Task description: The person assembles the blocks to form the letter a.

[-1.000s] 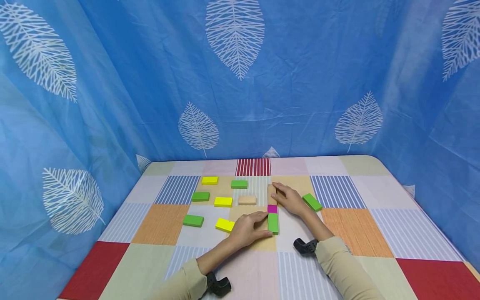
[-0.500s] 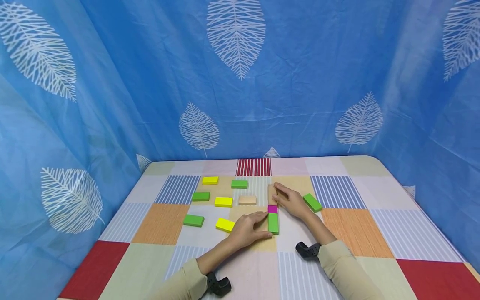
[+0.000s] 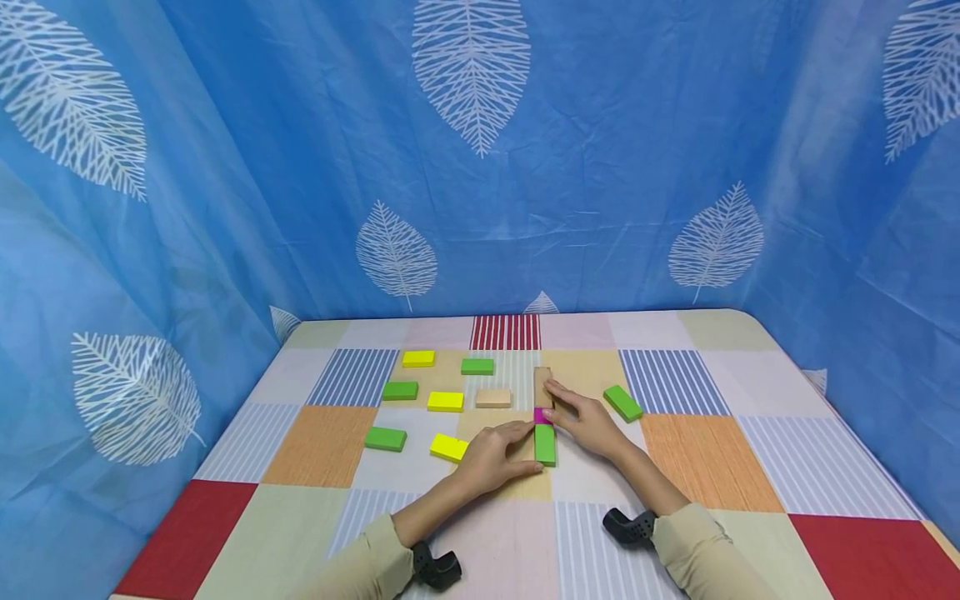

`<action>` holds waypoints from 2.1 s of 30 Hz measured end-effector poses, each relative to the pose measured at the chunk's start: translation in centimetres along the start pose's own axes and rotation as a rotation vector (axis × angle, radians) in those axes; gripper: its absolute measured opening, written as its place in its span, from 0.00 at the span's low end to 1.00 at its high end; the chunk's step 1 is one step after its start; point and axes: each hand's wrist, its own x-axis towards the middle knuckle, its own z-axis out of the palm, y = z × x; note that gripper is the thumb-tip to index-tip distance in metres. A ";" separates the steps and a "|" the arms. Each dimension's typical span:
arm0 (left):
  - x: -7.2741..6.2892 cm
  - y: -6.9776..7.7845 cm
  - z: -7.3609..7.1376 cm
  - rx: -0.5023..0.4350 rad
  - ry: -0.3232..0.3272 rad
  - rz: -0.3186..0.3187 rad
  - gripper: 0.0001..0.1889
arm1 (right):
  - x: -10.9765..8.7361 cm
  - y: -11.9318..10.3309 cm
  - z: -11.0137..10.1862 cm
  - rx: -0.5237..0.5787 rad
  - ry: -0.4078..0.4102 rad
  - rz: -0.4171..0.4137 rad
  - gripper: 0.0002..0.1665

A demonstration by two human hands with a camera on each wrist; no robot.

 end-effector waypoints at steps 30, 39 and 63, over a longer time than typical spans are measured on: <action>-0.8 0.3 -0.4 -0.013 -0.047 -0.040 0.35 | -0.2 -0.2 -0.1 -0.106 -0.062 -0.064 0.39; -1.3 0.5 -1.2 -0.105 -0.084 -0.101 0.37 | -0.1 -0.1 -0.1 -0.112 -0.050 -0.069 0.39; 8.4 -12.6 -6.0 -0.278 -0.101 -0.325 0.32 | -0.1 -0.1 0.1 -0.093 -0.051 -0.052 0.40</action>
